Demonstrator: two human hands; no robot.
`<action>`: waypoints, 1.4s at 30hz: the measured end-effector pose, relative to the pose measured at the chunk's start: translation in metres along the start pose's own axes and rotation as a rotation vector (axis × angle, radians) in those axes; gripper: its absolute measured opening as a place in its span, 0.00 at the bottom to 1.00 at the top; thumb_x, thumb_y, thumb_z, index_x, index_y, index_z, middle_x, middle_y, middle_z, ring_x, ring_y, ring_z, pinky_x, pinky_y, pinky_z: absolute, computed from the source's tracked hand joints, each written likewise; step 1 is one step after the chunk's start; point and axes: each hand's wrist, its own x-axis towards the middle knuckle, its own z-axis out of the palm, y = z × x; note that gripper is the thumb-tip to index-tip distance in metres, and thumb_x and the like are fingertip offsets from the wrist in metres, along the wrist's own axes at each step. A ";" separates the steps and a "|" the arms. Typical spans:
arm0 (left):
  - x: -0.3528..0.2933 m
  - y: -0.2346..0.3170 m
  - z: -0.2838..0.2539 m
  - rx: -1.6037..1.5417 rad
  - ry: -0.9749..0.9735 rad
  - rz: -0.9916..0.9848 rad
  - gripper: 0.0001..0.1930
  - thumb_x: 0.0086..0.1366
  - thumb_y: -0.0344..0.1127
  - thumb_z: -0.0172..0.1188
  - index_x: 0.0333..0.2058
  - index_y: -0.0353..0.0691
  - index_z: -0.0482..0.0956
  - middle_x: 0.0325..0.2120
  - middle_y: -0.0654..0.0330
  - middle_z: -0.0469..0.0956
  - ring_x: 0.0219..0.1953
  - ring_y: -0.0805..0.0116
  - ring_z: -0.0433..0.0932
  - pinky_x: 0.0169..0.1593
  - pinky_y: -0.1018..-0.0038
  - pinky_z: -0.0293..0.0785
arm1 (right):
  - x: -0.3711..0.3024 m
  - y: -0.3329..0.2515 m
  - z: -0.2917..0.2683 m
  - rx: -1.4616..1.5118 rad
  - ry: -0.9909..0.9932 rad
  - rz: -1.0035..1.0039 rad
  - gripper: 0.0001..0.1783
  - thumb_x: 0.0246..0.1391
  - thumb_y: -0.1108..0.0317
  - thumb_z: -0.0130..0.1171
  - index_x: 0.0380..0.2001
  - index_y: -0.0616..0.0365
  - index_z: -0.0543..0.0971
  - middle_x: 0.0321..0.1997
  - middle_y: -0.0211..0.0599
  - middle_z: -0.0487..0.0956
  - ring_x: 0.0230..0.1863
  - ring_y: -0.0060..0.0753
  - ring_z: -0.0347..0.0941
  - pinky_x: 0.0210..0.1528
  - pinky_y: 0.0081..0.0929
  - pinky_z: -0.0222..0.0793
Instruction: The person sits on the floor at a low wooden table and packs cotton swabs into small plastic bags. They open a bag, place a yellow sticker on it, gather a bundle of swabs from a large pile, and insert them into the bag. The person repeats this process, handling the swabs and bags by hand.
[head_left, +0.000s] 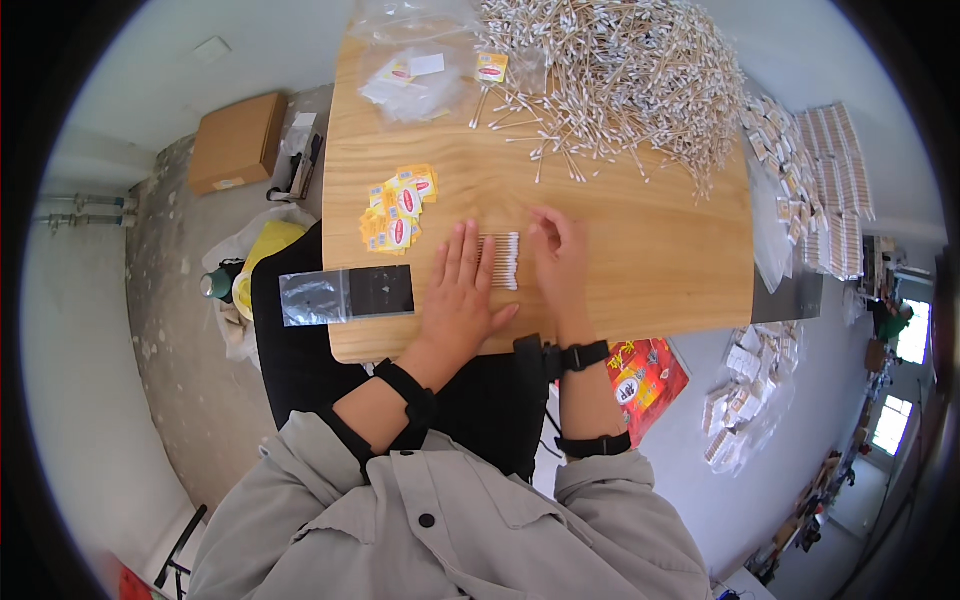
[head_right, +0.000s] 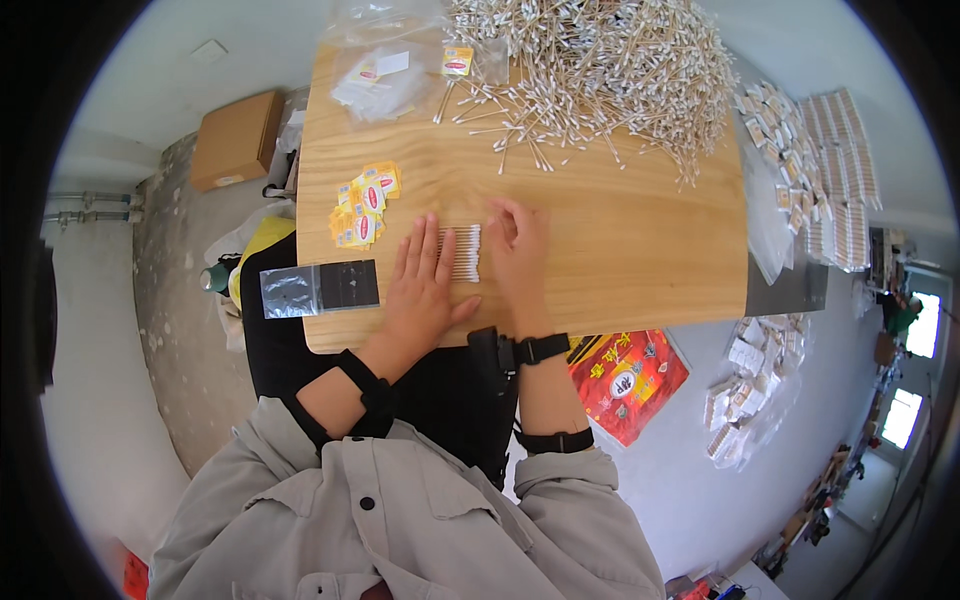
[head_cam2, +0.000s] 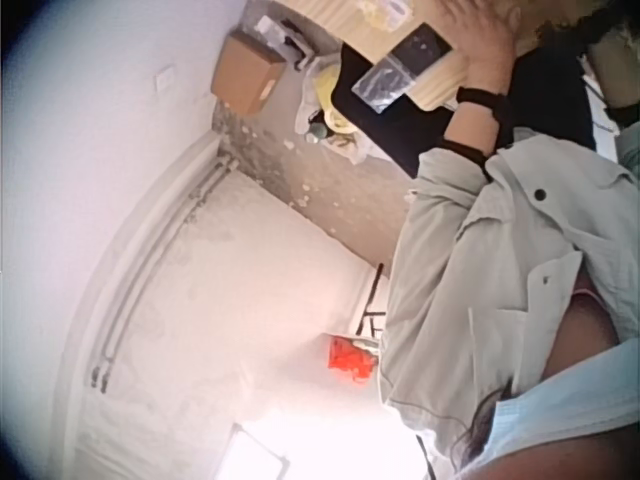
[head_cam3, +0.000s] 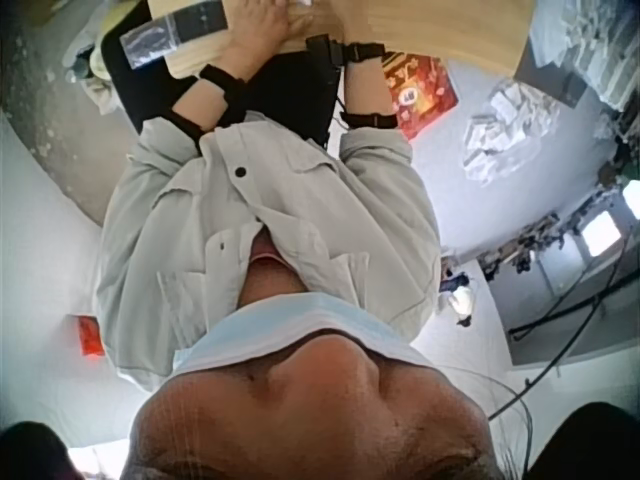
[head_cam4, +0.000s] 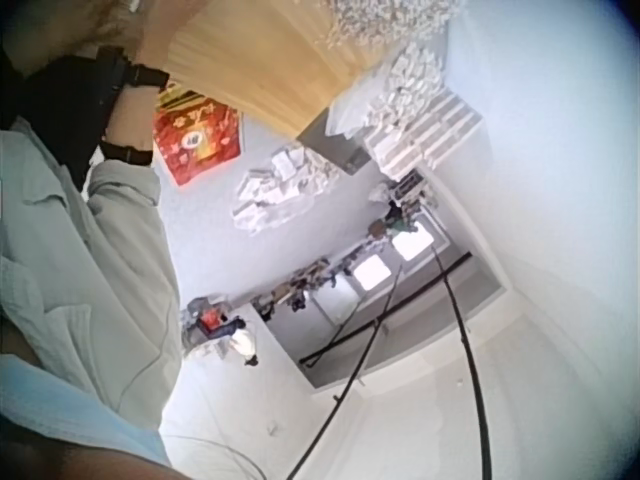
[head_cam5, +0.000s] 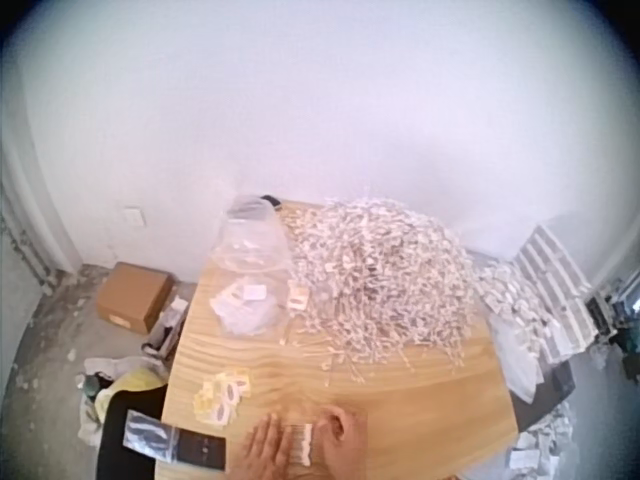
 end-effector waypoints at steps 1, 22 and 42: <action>0.000 0.001 0.000 -0.006 0.001 0.006 0.52 0.53 0.59 0.64 0.67 0.31 0.53 0.70 0.40 0.45 0.73 0.49 0.43 0.73 0.56 0.39 | 0.006 -0.003 -0.006 -0.238 0.017 -0.058 0.14 0.56 0.68 0.61 0.46 0.54 0.79 0.44 0.41 0.74 0.48 0.37 0.73 0.49 0.30 0.72; 0.000 0.001 0.002 0.036 -0.024 0.004 0.51 0.55 0.61 0.61 0.67 0.31 0.53 0.70 0.46 0.47 0.73 0.53 0.42 0.72 0.53 0.38 | -0.001 -0.012 -0.003 -0.305 -0.043 -0.096 0.07 0.46 0.71 0.68 0.31 0.55 0.82 0.30 0.34 0.74 0.31 0.34 0.74 0.35 0.29 0.71; -0.004 -0.002 0.001 0.057 -0.034 -0.004 0.53 0.52 0.60 0.63 0.67 0.31 0.53 0.70 0.47 0.48 0.73 0.54 0.44 0.73 0.58 0.39 | -0.034 0.020 0.041 0.564 -0.026 -0.003 0.30 0.72 0.52 0.31 0.63 0.69 0.58 0.67 0.49 0.61 0.71 0.41 0.53 0.75 0.36 0.42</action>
